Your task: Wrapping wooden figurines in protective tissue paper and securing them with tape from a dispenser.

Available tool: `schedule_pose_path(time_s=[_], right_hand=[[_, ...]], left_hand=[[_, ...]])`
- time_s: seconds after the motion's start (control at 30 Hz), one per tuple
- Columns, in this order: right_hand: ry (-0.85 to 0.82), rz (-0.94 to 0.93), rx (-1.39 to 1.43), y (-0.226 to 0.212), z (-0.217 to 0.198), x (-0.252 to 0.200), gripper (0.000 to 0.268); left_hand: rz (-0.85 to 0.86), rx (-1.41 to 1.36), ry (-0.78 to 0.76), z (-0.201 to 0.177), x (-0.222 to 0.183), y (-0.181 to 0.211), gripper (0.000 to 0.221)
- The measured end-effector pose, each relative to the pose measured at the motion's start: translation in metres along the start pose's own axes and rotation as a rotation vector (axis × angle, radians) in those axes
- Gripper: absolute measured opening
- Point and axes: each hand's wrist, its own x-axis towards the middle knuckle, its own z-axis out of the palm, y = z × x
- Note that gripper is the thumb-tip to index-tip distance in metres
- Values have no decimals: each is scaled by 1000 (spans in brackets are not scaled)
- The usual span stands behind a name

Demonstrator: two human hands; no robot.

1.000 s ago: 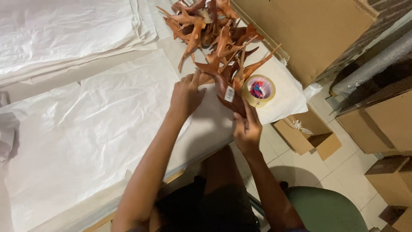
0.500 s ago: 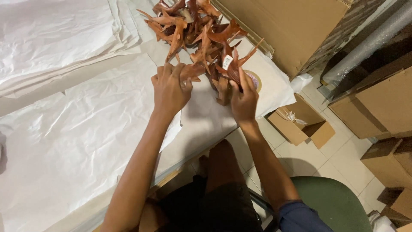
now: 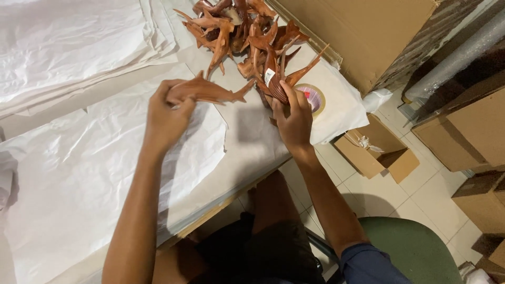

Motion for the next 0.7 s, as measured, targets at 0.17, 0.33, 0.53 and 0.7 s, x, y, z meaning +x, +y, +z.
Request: schedule_pose_path(time_s=[0.17,0.33,0.53,0.7], right_hand=[[126,-107,69,-1,-1,-2,41],[208,-182,18,-8,3,8,37],[106,-159,-111,-12,8,10,40],[31,-112,-221,-17,7,7,47]], left_hand=[[-200,-375,5,-25,-14,-16,28],[-232,-517,12,-36,-24,-17,28],[-243,-667,12,-40,-25,-27,30],[-225,-669,22,-46,-26,-29,29]])
